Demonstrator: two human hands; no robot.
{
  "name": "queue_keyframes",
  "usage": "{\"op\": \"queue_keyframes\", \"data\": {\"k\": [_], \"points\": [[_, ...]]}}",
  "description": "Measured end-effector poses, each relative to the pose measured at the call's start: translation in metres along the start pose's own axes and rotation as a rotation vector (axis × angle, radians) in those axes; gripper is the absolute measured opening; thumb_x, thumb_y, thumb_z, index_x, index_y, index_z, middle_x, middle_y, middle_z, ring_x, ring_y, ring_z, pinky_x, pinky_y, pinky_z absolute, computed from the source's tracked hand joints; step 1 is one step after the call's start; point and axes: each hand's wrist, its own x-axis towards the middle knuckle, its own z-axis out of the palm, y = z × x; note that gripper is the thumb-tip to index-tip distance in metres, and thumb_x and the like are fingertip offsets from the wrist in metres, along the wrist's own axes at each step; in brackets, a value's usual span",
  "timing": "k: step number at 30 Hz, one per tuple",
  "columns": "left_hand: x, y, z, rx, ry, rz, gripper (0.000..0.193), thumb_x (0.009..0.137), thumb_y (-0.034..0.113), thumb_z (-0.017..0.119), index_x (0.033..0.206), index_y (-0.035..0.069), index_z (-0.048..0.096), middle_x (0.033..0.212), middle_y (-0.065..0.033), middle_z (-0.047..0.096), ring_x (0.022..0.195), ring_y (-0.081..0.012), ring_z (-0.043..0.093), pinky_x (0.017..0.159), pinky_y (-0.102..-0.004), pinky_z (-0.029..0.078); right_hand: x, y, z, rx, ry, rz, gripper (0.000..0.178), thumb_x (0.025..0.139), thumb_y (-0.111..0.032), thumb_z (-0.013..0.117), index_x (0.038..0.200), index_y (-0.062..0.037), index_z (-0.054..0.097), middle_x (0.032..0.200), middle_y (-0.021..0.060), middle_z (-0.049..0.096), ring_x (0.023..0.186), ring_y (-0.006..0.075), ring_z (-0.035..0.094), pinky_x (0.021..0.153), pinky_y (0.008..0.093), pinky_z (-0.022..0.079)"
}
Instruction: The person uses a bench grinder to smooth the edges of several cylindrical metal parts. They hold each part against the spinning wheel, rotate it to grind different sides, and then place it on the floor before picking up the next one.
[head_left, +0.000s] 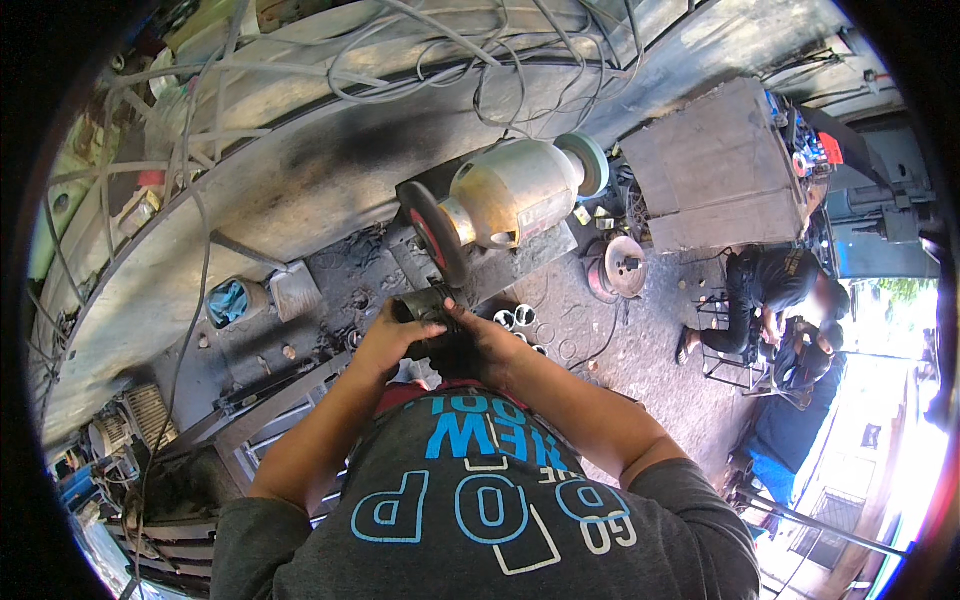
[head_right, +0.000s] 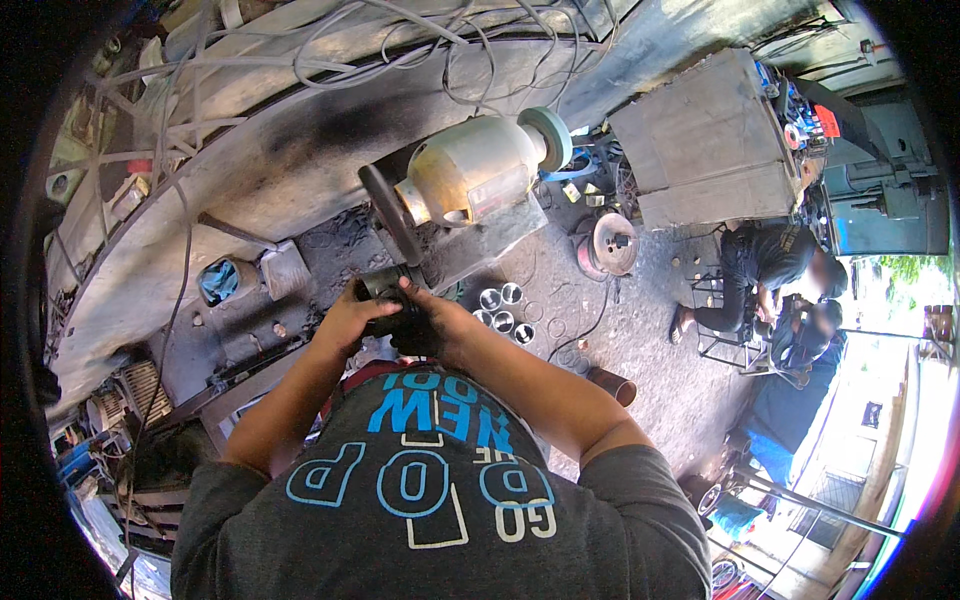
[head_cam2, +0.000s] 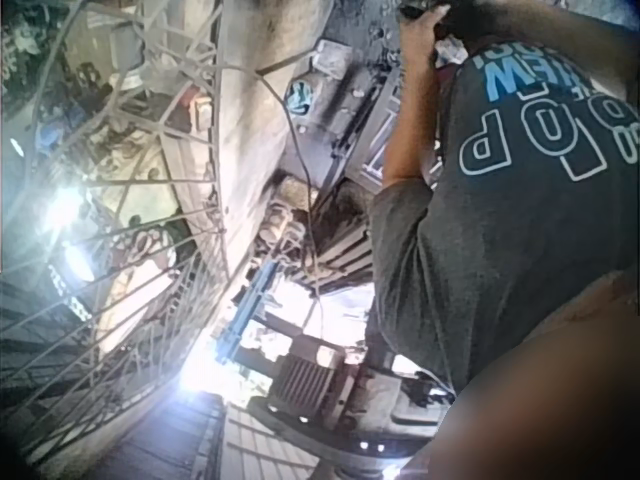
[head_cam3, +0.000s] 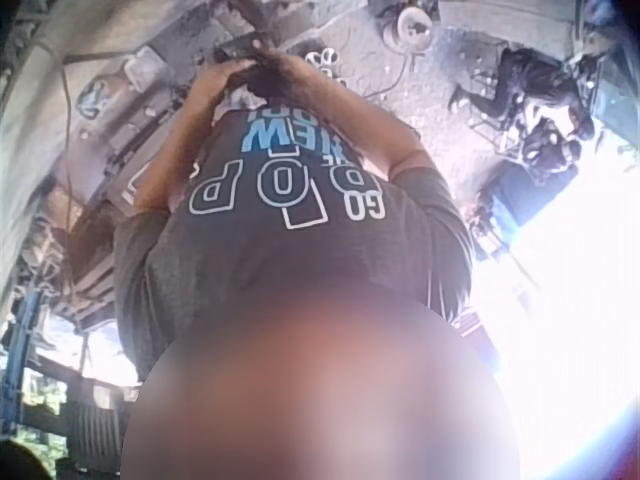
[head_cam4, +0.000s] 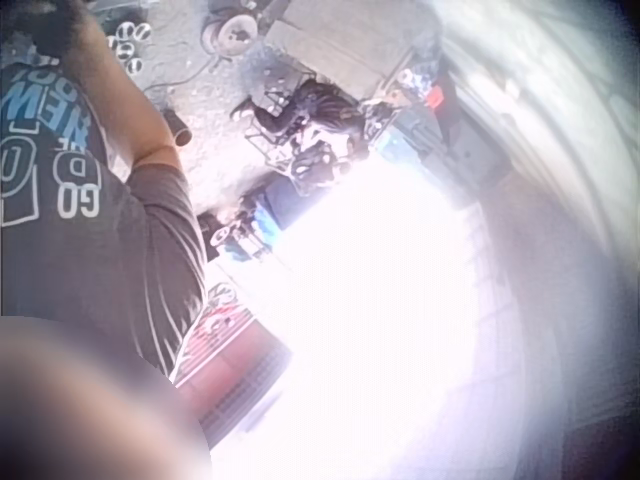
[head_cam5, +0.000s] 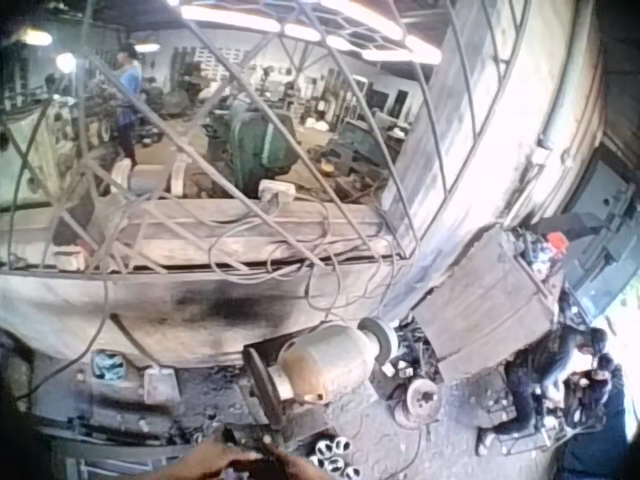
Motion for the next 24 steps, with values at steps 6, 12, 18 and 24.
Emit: {"op": "queue_keyframes", "data": {"k": [6, 12, 18, 24], "points": [[-0.015, -0.001, 0.005, 0.242, 0.054, 0.198, 0.094, 0.058, 0.014, 0.092, 0.133, -0.003, 0.039, 0.117, -0.0163, 0.062, 0.102, -0.0244, 0.064, 0.087, -0.0366, 0.054, -0.010, 0.006, 0.000, -0.055, -0.078, -0.100, 0.069, 0.086, -0.055, 0.066, 0.130, -0.0026, 0.053, 0.118, 0.0154, 0.063, 0.108, 0.0311, 0.059, 0.098, 0.0456, 0.044], [-0.029, 0.000, 0.008, 0.450, -0.022, 0.494, 0.103, 0.051, 0.021, 0.094, 0.135, 0.004, 0.037, 0.118, -0.0156, 0.061, 0.110, -0.0255, 0.060, 0.094, -0.0385, 0.050, -0.025, 0.010, -0.005, -0.179, -0.199, -0.346, 0.066, 0.079, -0.022, 0.076, 0.133, 0.0023, 0.047, 0.118, 0.0130, 0.063, 0.107, 0.0258, 0.062, 0.095, 0.0357, 0.048], [-0.025, 0.004, 0.008, 0.546, -0.056, 0.682, 0.102, 0.052, 0.021, 0.093, 0.135, 0.002, 0.037, 0.119, -0.0160, 0.059, 0.109, -0.0249, 0.060, 0.094, -0.0380, 0.050, -0.021, 0.008, -0.010, -0.302, -0.167, -0.412, 0.063, 0.079, -0.024, 0.076, 0.131, 0.0012, 0.050, 0.117, 0.0117, 0.063, 0.106, 0.0249, 0.061, 0.093, 0.0367, 0.049], [-0.012, 0.003, 0.011, 0.243, 0.023, 0.197, 0.102, 0.054, 0.020, 0.094, 0.134, -0.002, 0.035, 0.119, -0.0193, 0.060, 0.110, -0.0261, 0.061, 0.093, -0.0377, 0.052, -0.006, 0.004, -0.013, 0.072, -0.124, -0.051, 0.051, 0.086, -0.035, 0.070, 0.123, -0.0031, 0.055, 0.105, 0.0123, 0.065, 0.094, 0.0279, 0.063, 0.084, 0.0422, 0.052]]}}
